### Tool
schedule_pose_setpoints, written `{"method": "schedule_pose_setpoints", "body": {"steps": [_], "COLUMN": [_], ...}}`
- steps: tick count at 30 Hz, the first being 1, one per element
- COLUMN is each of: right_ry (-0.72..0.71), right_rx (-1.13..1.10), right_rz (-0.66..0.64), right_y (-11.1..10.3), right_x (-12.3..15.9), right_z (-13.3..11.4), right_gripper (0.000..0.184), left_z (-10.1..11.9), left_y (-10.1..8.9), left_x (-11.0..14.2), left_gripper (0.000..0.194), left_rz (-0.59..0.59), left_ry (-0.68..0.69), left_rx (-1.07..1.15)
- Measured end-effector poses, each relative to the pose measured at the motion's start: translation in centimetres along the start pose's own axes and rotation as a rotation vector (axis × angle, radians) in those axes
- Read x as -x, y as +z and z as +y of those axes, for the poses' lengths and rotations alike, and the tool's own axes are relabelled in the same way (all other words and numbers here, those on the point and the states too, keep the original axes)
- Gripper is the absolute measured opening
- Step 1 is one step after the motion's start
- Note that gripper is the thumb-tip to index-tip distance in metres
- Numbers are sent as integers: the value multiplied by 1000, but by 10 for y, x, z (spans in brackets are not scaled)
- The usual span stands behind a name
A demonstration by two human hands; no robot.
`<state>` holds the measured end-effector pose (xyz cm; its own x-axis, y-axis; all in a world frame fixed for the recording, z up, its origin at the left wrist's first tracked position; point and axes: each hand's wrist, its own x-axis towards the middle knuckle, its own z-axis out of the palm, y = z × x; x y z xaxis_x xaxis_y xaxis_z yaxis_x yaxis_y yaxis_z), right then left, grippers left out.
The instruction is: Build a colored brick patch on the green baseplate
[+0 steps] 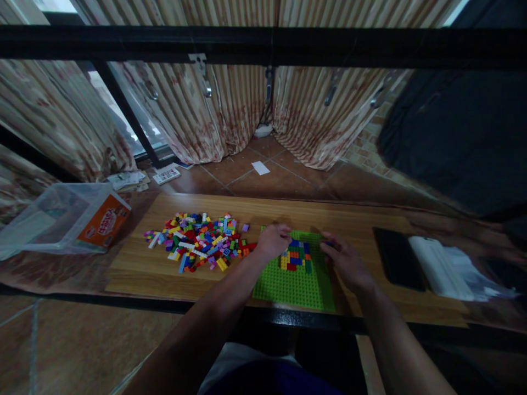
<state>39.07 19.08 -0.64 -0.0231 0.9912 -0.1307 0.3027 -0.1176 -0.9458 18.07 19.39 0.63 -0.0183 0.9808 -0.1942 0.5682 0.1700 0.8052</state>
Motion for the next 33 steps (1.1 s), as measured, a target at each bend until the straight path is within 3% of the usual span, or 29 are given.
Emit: {"method": "schedule_pose_setpoints", "body": {"steps": [5, 11, 24, 28, 33], "right_ry": [23, 0, -256, -340, -301], "right_rx": [-164, -171, 379, 444, 430], "right_rz": [-30, -29, -1, 54, 69], "right_y": [-9, 1, 19, 27, 44], "right_x": [21, 32, 48, 54, 56], "right_z": [9, -1, -18, -17, -15], "right_gripper": [45, 48, 46, 45, 47], "left_z": [1, 4, 9, 4, -11], "left_y": [3, 15, 19, 12, -5], "left_x": [5, 9, 4, 9, 30], "left_gripper": [26, 22, 20, 22, 25], "left_rz": [49, 119, 130, 146, 259], "left_ry": [4, 6, 10, 68, 106], "left_rx": [17, 18, 9, 69, 181]}}
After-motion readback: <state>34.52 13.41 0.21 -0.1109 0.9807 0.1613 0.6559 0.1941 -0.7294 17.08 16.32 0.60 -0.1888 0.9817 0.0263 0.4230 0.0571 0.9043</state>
